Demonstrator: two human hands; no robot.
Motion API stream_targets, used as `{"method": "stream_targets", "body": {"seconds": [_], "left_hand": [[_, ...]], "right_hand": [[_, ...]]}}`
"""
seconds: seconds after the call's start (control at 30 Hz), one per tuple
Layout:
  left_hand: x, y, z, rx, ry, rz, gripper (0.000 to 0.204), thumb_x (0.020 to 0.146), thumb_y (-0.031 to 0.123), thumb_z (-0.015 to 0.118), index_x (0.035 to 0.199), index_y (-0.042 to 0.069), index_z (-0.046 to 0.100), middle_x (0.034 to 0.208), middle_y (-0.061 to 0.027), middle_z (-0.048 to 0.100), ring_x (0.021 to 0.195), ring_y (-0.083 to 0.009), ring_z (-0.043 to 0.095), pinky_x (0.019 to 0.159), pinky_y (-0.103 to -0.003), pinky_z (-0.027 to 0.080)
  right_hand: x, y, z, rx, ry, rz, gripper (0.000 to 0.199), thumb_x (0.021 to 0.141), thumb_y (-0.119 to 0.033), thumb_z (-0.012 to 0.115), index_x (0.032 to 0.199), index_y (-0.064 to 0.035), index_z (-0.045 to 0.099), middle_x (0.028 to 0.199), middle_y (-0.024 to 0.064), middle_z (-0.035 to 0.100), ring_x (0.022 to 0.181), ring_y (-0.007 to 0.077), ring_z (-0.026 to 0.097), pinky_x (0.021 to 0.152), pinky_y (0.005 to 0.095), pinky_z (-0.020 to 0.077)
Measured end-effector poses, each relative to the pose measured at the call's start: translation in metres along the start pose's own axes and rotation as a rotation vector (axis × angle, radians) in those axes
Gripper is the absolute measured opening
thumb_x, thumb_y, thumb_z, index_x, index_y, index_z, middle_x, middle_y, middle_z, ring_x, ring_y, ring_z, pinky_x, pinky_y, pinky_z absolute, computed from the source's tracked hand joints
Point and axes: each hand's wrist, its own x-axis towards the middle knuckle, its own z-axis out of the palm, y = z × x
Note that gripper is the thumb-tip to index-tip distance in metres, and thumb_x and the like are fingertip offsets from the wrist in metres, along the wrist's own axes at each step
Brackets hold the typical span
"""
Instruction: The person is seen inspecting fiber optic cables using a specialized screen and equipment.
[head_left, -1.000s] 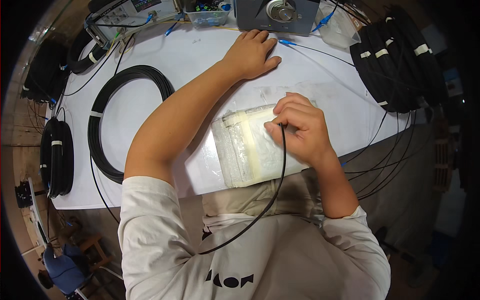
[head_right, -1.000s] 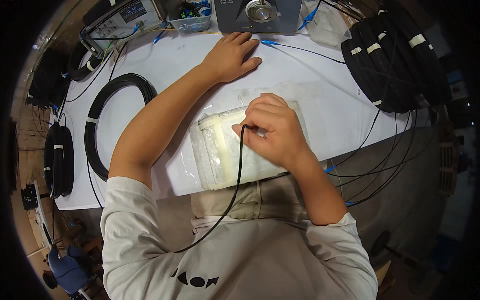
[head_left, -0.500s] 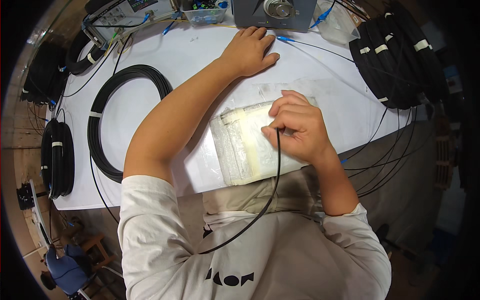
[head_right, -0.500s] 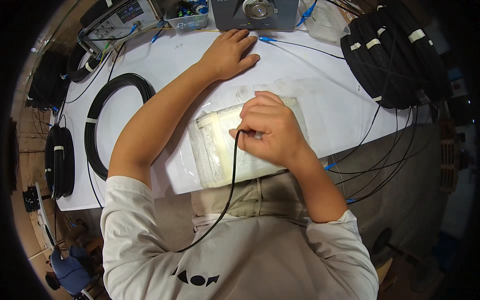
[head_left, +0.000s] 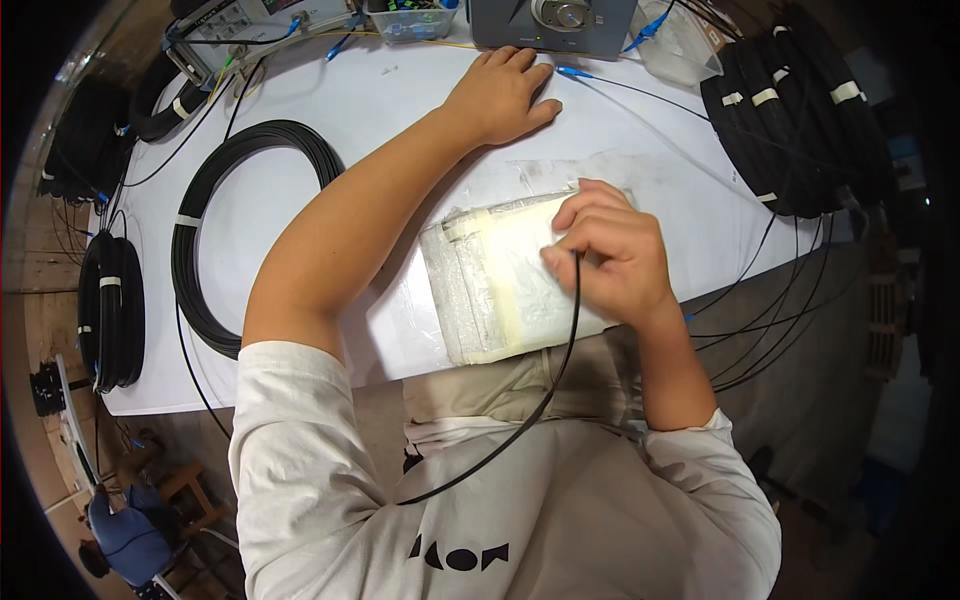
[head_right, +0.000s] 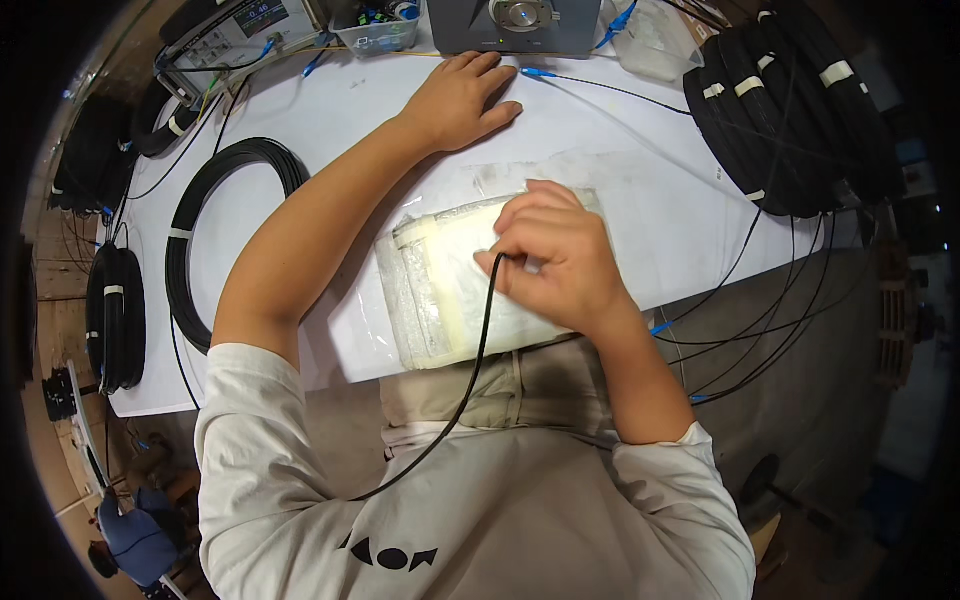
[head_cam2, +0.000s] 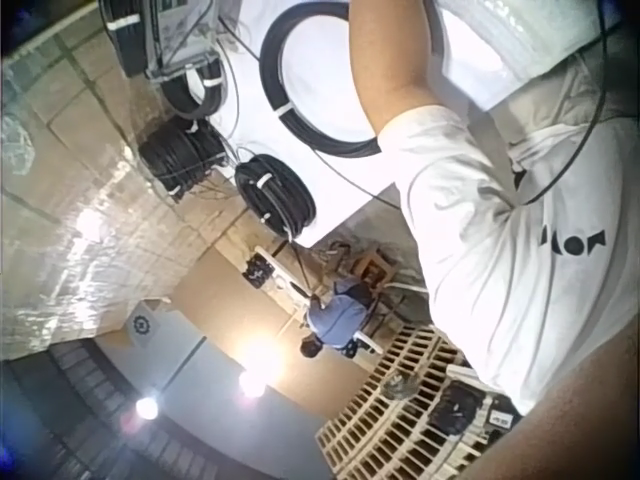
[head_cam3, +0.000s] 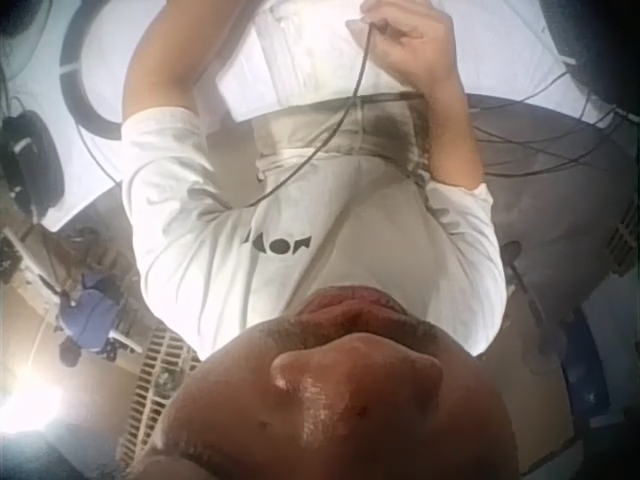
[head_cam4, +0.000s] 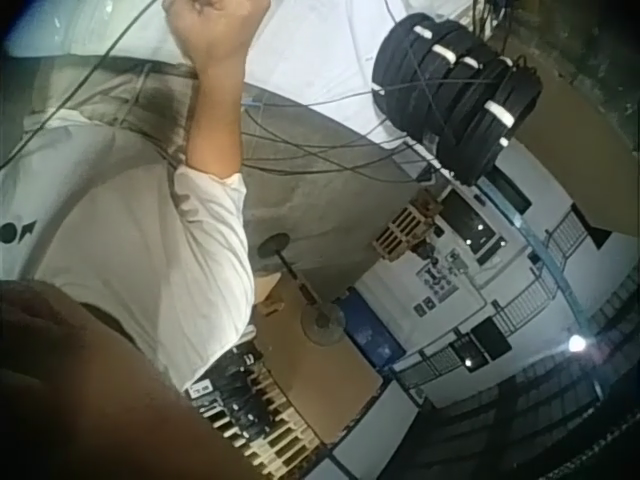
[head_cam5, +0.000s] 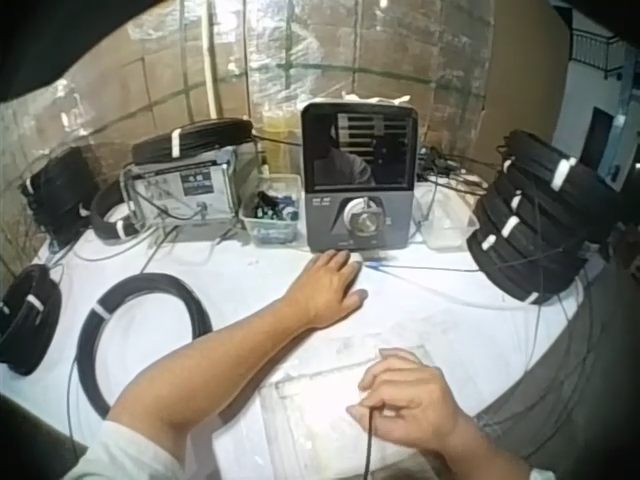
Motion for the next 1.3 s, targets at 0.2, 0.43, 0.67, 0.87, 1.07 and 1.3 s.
{"method": "stream_targets", "body": {"seconds": [0.2,0.43,0.67,0.87,1.07,1.3], "left_hand": [[-0.0008,-0.0001,-0.0016,-0.013,-0.022,-0.01,0.064,0.099,0.054,0.063,0.143,0.008,0.063,0.154,-0.0251,0.055,0.144,-0.0463,0.049,0.121,-0.053,0.039],[0.0002,0.0015,-0.0029,-0.001,-0.037,-0.018,0.064,0.099,0.054,0.062,0.144,0.009,0.063,0.156,-0.0245,0.054,0.145,-0.046,0.048,0.122,-0.052,0.038],[-0.0008,0.0027,-0.0024,-0.012,-0.048,-0.026,0.065,0.099,0.054,0.062,0.145,0.009,0.062,0.155,-0.0246,0.055,0.145,-0.0458,0.048,0.121,-0.053,0.038],[-0.0017,0.0015,-0.0036,-0.017,-0.052,-0.025,0.065,0.099,0.055,0.062,0.145,0.009,0.062,0.155,-0.0244,0.055,0.145,-0.0462,0.048,0.122,-0.053,0.038],[-0.0007,0.0021,-0.0016,-0.014,-0.014,-0.022,0.064,0.099,0.054,0.063,0.144,0.008,0.063,0.155,-0.0243,0.055,0.145,-0.0456,0.048,0.122,-0.052,0.038],[0.0001,0.0011,-0.001,-0.007,-0.017,-0.017,0.064,0.099,0.054,0.063,0.144,0.008,0.063,0.155,-0.0242,0.055,0.145,-0.0448,0.048,0.122,-0.052,0.038]], "right_hand": [[0.0008,0.0004,0.0013,0.038,-0.034,-0.048,0.023,0.077,-0.011,0.087,0.071,-0.0058,0.066,0.075,0.0045,0.067,0.079,0.0228,0.069,0.103,0.0485,0.0513],[-0.0008,0.0016,0.0004,0.042,0.001,-0.01,0.023,0.077,-0.01,0.087,0.072,-0.0052,0.064,0.074,0.0035,0.066,0.069,0.0221,0.063,0.104,0.0488,0.0508],[-0.0006,0.0025,-0.0009,0.065,0.009,-0.013,0.023,0.077,-0.007,0.086,0.071,-0.0039,0.063,0.071,0.0052,0.064,0.068,0.0237,0.062,0.096,0.0458,0.0519],[0.0019,-0.0014,0.0013,0.001,0.037,-0.035,0.022,0.078,-0.007,0.086,0.072,-0.0032,0.065,0.073,0.006,0.064,0.072,0.0248,0.063,0.092,0.0446,0.0521],[0.0022,-0.0019,0.0017,-0.086,0.115,-0.052,0.021,0.079,-0.006,0.085,0.074,-0.0031,0.064,0.071,0.0073,0.063,0.073,0.0259,0.063,0.082,0.0407,0.0516],[0.002,-0.001,0.0045,-0.1,0.19,0.048,0.023,0.079,-0.004,0.085,0.074,-0.0021,0.063,0.073,0.0082,0.064,0.072,0.028,0.06,0.077,0.0397,0.0495]]}}
